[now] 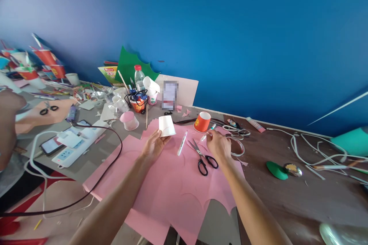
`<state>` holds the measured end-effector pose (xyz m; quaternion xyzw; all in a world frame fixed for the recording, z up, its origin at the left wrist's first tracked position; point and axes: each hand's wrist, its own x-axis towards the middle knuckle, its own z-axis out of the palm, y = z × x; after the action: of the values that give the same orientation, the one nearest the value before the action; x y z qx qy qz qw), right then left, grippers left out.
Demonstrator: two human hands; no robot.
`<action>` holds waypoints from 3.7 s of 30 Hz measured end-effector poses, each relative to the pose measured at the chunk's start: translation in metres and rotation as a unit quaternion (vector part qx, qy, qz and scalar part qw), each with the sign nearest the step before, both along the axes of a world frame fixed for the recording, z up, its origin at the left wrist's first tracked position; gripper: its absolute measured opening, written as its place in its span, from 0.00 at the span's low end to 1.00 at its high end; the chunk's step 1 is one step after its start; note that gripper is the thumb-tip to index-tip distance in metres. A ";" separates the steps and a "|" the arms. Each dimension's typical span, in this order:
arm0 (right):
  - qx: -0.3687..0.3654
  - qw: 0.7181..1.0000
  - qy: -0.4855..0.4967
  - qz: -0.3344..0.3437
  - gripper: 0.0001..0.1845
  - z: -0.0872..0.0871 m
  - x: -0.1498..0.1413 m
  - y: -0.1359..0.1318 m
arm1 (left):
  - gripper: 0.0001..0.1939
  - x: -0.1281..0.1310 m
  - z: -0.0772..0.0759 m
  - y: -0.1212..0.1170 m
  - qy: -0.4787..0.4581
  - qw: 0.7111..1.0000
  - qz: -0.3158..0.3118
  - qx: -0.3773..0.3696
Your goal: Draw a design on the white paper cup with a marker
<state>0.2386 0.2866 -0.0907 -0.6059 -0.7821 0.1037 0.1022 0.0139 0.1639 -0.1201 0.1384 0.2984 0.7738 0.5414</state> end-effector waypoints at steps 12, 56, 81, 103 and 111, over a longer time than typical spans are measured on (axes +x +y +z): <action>-0.089 0.981 0.121 -0.123 0.21 -0.010 -0.016 0.040 | 0.20 0.000 -0.002 0.001 0.032 0.999 -0.007 0.015; -0.506 0.668 0.541 0.070 0.21 0.015 -0.041 -0.072 | 0.38 0.001 0.012 -0.016 0.068 0.960 -0.261 0.077; -0.496 0.637 0.581 0.102 0.22 0.020 -0.035 -0.069 | 0.34 -0.009 0.014 -0.014 -0.042 0.979 -0.192 0.059; -0.484 0.692 0.534 0.030 0.19 0.020 -0.068 -0.083 | 0.41 -0.014 -0.007 -0.013 0.013 0.953 -0.298 0.059; -0.598 0.612 0.517 0.028 0.10 0.031 -0.056 -0.072 | 0.36 -0.015 -0.003 -0.012 -0.007 0.954 -0.290 0.079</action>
<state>0.1827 0.2144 -0.0593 -0.3563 -0.3805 0.8474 0.1014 -0.0010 0.1516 -0.1233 0.2560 0.1797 0.6058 0.7315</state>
